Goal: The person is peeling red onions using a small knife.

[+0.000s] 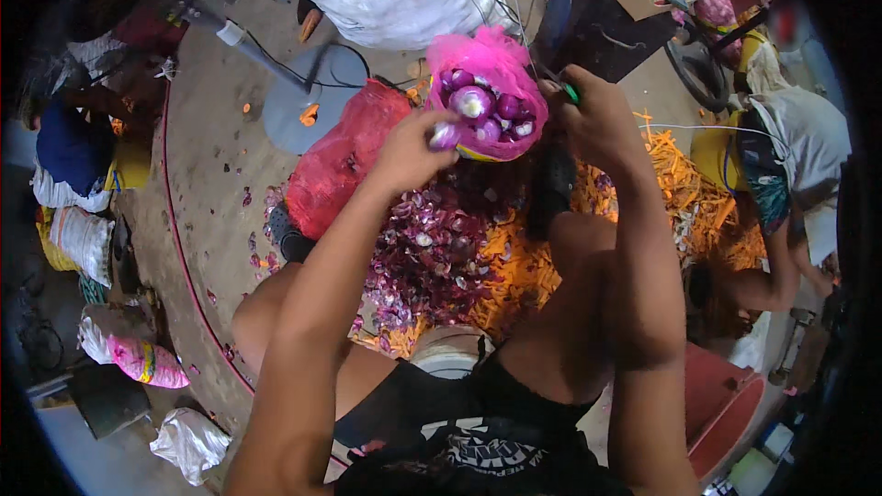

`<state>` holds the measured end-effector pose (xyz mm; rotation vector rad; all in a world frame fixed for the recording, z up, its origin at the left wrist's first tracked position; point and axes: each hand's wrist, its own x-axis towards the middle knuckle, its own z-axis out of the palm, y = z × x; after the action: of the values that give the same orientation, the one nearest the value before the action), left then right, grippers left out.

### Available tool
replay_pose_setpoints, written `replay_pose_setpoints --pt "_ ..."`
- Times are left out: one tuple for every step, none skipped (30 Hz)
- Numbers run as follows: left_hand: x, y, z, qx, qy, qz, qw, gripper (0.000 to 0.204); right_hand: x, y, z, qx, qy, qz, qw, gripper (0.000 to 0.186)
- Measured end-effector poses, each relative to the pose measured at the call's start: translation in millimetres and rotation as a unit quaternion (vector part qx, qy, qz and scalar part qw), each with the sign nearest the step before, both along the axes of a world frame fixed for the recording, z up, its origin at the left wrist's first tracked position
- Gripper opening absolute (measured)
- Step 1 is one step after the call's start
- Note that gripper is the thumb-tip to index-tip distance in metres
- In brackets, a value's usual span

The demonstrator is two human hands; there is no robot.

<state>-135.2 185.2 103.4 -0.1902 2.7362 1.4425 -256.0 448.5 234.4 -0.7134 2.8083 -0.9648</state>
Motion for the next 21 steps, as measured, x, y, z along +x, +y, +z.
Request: replay_pose_setpoints --pt "-25.8 -2.7 -11.6 -0.015 0.039 0.002 0.999 0.062 -0.4 -1.3 4.4 -0.013 -0.036 0.011 0.999 0.026" --pt "-56.8 -4.1 -22.7 -0.028 0.083 0.004 0.996 0.064 -5.8 -2.0 7.5 -0.023 -0.067 0.021 0.997 0.025" --pt "-88.2 2.7 -32.9 -0.044 0.082 0.011 0.996 0.064 -14.4 3.7 8.0 -0.016 -0.066 0.020 0.997 0.025" --pt "-113.6 6.3 -42.0 -0.064 0.077 0.020 0.995 0.064 -22.4 8.9 6.8 0.000 -0.045 0.019 0.999 0.029" --pt "-136.3 2.4 -53.9 -0.065 0.075 0.026 0.995 0.064 -28.4 8.9 6.8 0.011 -0.025 0.021 0.999 0.033" --pt "-151.0 -14.6 -69.5 -0.092 0.056 0.040 0.993 0.064 -37.1 0.9 0.1 -0.002 -0.039 0.036 0.999 0.033" --pt "-160.9 -16.6 -83.9 -0.105 0.046 0.050 0.992 0.064 -42.2 -0.8 -4.0 0.015 -0.028 0.023 0.999 0.033" --pt "-166.0 -9.6 -89.1 -0.103 0.040 0.058 0.992 0.064 -45.9 -6.2 -3.9 0.034 -0.017 0.010 0.999 0.033" --pt "-169.4 -4.8 -93.2 -0.124 0.027 0.045 0.991 0.065 -50.9 -11.2 3.7 0.109 -0.091 -0.001 0.990 0.033" --pt "-170.6 1.2 -96.7 -0.144 0.015 0.030 0.989 0.065 -53.8 -8.9 -5.8 0.111 -0.096 0.011 0.989 0.033" --pt "-168.3 7.7 -102.4 -0.144 0.008 0.040 0.989 0.065 -58.3 0.6 -17.0 0.021 -0.070 0.010 0.997 0.027" --pt "-164.5 13.3 -108.2 -0.139 0.086 0.079 0.983 0.061 -60.9 4.2 -25.7 -0.072 -0.045 0.008 0.996 0.022" --pt "-156.8 11.6 -113.6 -0.135 0.163 0.115 0.971 0.058 -58.6 1.5 -29.9 -0.072 -0.051 0.018 0.996 0.022" --pt "-144.9 4.4 -113.5 -0.136 0.156 0.123 0.971 0.058 -56.0 -0.1 -32.9 -0.052 -0.009 0.028 0.998 0.022" --pt "-131.5 -4.3 -114.0 -0.087 0.203 0.148 0.964 0.052 -55.4 -2.1 -36.3 -0.032 0.033 0.038 0.998 0.022" --pt "-119.5 -13.7 -111.4 -0.036 0.253 0.172 0.951 0.046 -57.6 -2.8 -34.7 -0.028 0.032 0.044 0.998 0.022" --pt "-102.3 -30.2 -124.2 -0.035 0.288 0.220 0.931 0.033 -59.7 -6.5 -35.5 0.014 -0.030 0.029 0.999 0.023" --pt "-82.1 -50.3 -138.1 -0.044 0.292 0.268 0.917 0.031 -59.9 -11.4 -35.4 0.059 -0.091 0.012 0.994 0.025" --pt "-59.6 -73.2 -156.3 -0.053 0.295 0.315 0.900 0.028 -57.9 -19.2 -32.7 0.050 -0.134 0.013 0.990 0.026" --pt "-31.9 -99.7 -176.0 -0.056 0.262 0.384 0.883 0.025 -56.9 -25.1 -38.9 0.051 -0.140 0.022 0.989 0.026" --pt "-20.1 -112.5 -196.7 -0.007 0.224 0.443 0.868 0.020 -58.9 -20.6 -32.6 0.072 -0.129 -0.003 0.989 0.026"
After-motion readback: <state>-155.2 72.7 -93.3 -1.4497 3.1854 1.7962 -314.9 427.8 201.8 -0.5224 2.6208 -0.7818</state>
